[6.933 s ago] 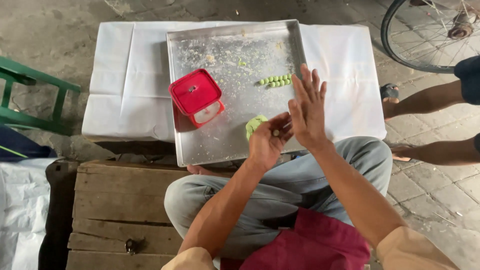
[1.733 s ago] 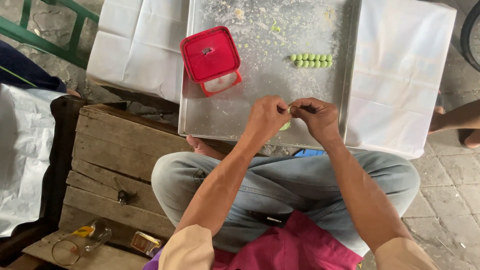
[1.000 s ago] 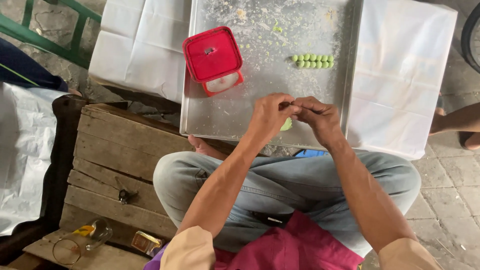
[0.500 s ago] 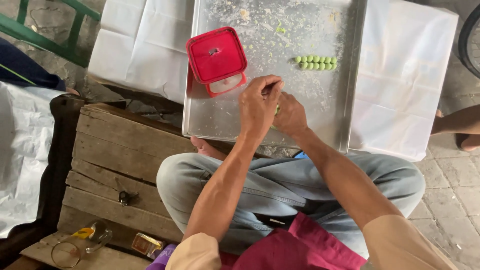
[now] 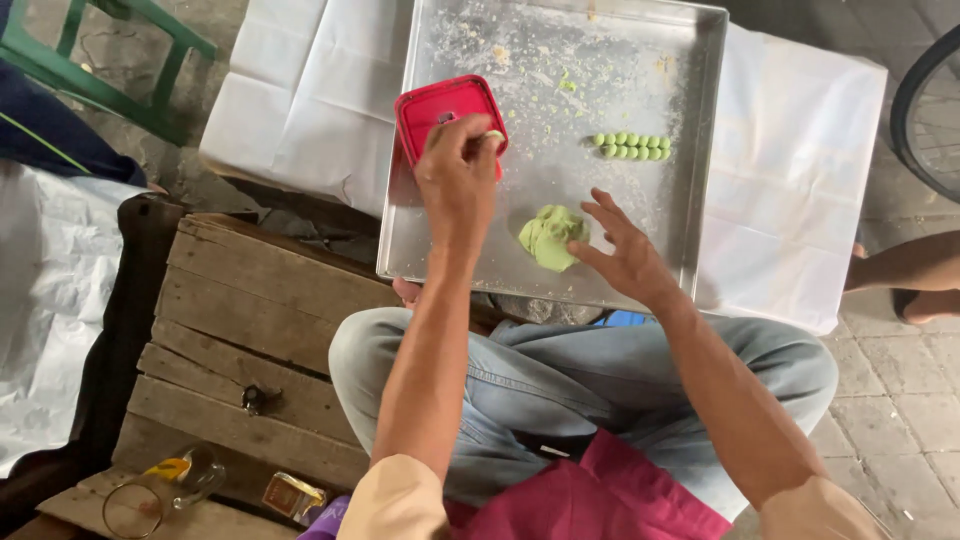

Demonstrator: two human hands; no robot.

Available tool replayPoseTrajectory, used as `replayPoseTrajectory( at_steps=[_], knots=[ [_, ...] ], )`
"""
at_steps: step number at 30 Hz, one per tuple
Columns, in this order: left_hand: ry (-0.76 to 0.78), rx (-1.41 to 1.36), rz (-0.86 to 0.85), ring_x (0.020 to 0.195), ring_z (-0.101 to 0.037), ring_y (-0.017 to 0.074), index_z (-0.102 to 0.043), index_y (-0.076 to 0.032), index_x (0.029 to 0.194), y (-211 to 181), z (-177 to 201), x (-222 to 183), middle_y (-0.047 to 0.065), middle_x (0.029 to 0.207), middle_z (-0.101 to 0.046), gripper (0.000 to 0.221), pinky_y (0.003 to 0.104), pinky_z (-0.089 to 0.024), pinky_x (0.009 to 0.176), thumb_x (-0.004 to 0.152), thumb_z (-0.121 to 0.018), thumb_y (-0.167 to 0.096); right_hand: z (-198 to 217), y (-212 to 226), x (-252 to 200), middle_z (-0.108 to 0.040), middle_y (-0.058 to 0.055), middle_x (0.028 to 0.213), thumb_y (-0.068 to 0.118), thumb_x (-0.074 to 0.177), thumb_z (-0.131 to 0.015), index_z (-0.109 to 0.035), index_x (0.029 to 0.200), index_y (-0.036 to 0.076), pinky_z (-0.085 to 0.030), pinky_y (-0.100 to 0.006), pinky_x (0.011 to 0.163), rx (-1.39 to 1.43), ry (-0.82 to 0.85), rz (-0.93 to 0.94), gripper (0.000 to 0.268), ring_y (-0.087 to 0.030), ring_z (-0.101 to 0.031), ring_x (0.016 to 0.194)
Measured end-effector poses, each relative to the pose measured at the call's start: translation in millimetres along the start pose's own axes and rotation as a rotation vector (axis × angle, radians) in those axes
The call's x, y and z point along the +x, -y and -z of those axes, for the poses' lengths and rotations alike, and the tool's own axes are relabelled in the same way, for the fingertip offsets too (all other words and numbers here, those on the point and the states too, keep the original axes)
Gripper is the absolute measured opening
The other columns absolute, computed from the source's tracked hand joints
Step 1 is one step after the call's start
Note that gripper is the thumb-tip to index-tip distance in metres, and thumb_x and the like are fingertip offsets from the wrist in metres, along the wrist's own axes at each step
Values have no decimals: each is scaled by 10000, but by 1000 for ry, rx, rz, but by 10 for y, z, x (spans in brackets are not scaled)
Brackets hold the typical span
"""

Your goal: Shaping small balls of green dough by hand and arranging them on a metal tray.

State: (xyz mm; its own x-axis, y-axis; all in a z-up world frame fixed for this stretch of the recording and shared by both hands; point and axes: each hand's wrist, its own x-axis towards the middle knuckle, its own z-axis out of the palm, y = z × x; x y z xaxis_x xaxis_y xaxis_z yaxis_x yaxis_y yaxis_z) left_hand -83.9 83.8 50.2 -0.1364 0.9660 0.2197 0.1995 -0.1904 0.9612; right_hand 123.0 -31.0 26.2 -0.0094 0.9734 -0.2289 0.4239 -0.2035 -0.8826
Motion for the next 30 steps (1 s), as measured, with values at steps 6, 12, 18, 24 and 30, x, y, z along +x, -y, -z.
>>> replayPoseTrajectory(
  at_steps=[6,12,18,24,30],
  knots=[
    [-33,645,142,1025,-641,199,-763,-266,923,804,45,363,-67,964,-705,64,457,-576,835,869,-797,-263,208,-566,-317,-780,-151,1035,360,1000,-746,-789,1183,101,-584,-472,827,-180,-258,12,321,-340,-737,1001],
    [-47,682,21,975,-632,305,-801,-274,1026,529,221,296,48,966,-672,161,435,-558,845,960,-655,-251,126,-1035,-123,-761,-109,786,308,1014,-774,-818,1041,111,-585,-376,629,-204,-410,14,204,-277,-745,728],
    [-12,882,8,1010,-570,289,-809,-202,970,725,193,285,42,1000,-623,187,422,-528,845,828,-821,-322,106,-948,56,-749,-95,753,355,1020,-750,-806,976,104,-567,-339,598,-92,-385,-42,262,-203,-709,657],
    [-64,895,-106,954,-615,294,-672,-185,968,340,-123,30,46,954,-635,218,450,-528,766,814,-821,-225,169,-682,77,-751,-191,827,253,964,-822,-789,1006,-5,-623,-335,681,207,-329,-58,263,-212,-730,735],
    [388,190,-42,910,-714,355,-671,-85,1005,382,-933,-836,117,941,-665,139,434,-607,806,880,-716,-44,179,-932,173,-744,-195,1042,159,948,-738,-671,1259,-45,-664,-347,751,775,-199,-111,378,-255,-759,892]
  ],
)
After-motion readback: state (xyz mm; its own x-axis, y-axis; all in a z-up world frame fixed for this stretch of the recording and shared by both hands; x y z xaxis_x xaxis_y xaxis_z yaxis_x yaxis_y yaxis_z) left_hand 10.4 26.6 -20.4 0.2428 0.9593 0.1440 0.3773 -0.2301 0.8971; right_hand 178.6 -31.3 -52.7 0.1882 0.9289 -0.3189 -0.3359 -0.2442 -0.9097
